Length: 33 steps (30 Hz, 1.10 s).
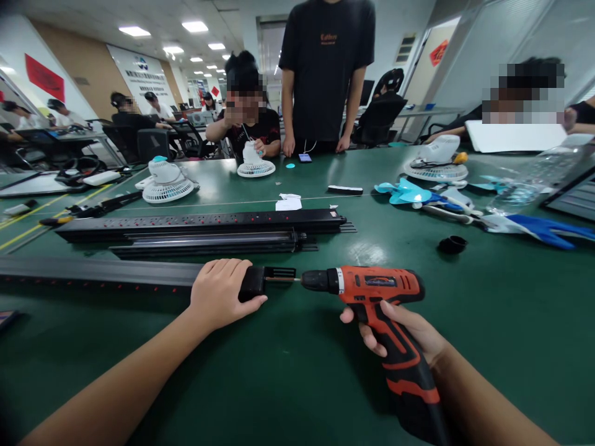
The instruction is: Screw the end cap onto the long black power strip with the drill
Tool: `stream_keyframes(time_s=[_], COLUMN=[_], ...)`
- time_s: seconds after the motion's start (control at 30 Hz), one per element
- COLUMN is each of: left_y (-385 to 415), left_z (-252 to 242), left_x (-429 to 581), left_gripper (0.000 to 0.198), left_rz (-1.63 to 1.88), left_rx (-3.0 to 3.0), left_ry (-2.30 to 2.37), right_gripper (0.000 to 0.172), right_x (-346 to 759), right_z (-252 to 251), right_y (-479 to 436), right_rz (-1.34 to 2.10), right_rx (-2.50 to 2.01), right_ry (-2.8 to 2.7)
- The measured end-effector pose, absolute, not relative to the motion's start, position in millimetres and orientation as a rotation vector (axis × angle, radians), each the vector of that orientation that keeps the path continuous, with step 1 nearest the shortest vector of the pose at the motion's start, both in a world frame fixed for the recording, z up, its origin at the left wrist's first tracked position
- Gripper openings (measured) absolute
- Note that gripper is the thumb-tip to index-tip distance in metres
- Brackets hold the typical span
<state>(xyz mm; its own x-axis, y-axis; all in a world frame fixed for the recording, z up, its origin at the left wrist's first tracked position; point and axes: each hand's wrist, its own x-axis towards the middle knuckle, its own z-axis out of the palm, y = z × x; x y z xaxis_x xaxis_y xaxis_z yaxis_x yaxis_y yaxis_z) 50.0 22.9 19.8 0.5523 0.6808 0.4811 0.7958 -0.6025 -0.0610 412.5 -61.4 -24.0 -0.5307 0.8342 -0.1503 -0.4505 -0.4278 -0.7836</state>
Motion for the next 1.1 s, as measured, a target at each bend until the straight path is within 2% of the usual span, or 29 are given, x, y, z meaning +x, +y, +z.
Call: stream_keyframes(time_s=[0.47,0.8,1.1], left_y=[22.4,23.0,22.6], left_z=[21.8,21.6,21.3], left_x=[50.4,50.4,50.2], left_gripper=[0.054,0.057,0.057], left_rz=[-0.622,-0.595,-0.598], left_rx=[-2.519,-2.522,-2.520], left_ry=[-1.228,-1.225,-1.230], right_gripper=[0.044,0.037,0.036], right_x=[407.6,407.6,407.4], right_z=[-21.3,-22.2,-23.0], right_y=[-60.7,-60.1,-59.7], right_rz=[2.088,1.950,1.990], right_rx=[-0.687,-0.723,-0.721], right_ry=[-0.812,-0.828,-0.822])
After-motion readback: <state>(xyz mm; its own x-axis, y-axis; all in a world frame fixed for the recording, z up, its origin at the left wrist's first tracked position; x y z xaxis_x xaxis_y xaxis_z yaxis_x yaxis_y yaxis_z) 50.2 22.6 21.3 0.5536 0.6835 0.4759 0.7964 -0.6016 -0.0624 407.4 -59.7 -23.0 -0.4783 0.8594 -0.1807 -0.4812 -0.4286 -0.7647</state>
